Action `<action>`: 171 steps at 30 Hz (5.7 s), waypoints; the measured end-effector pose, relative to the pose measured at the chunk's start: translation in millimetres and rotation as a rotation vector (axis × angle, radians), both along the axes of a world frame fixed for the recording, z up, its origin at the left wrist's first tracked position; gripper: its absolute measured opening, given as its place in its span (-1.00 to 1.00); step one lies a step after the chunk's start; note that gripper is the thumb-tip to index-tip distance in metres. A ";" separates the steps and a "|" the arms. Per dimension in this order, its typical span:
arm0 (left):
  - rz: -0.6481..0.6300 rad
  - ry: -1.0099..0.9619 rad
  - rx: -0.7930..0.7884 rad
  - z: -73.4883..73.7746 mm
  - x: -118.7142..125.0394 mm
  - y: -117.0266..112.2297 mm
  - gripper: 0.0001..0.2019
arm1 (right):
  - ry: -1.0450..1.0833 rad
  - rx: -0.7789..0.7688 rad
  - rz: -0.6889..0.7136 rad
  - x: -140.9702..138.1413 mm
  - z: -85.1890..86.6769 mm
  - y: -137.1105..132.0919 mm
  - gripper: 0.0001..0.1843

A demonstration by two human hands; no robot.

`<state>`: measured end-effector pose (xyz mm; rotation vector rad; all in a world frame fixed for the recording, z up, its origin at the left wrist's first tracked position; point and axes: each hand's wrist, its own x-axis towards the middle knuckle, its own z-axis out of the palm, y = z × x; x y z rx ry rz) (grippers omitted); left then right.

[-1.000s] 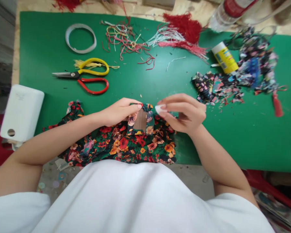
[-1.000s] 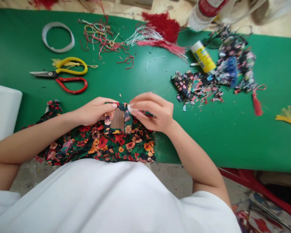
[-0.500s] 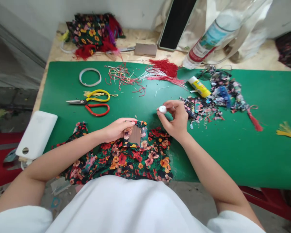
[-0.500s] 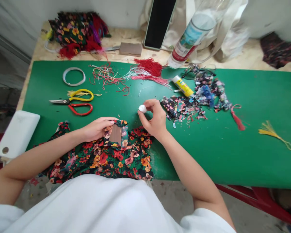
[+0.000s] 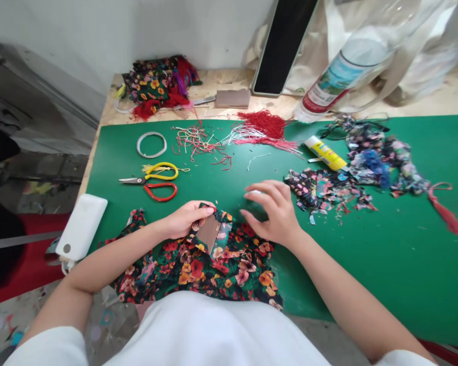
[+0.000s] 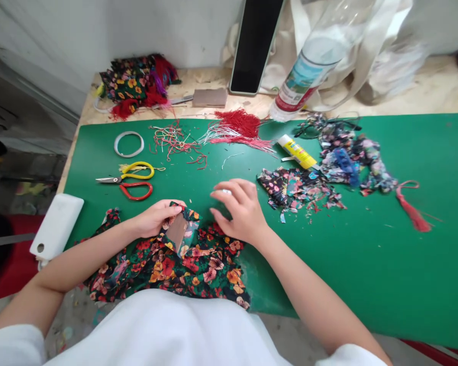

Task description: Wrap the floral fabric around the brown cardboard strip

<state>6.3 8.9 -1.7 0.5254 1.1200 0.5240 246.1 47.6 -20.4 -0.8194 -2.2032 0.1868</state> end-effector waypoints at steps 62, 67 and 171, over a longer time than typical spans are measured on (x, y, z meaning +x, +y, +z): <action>-0.097 0.162 0.839 5.4 8.3 23.8 -0.62 | 0.248 -0.376 0.024 -61.2 32.1 -17.3 -0.79; -0.152 0.190 0.765 -2.2 7.2 23.2 -0.61 | 0.399 -0.678 0.198 -57.9 16.9 -18.4 -0.84; -0.303 -0.054 0.621 -6.2 -6.2 25.2 -0.51 | 0.442 -0.847 0.211 -40.1 6.6 -8.4 -0.51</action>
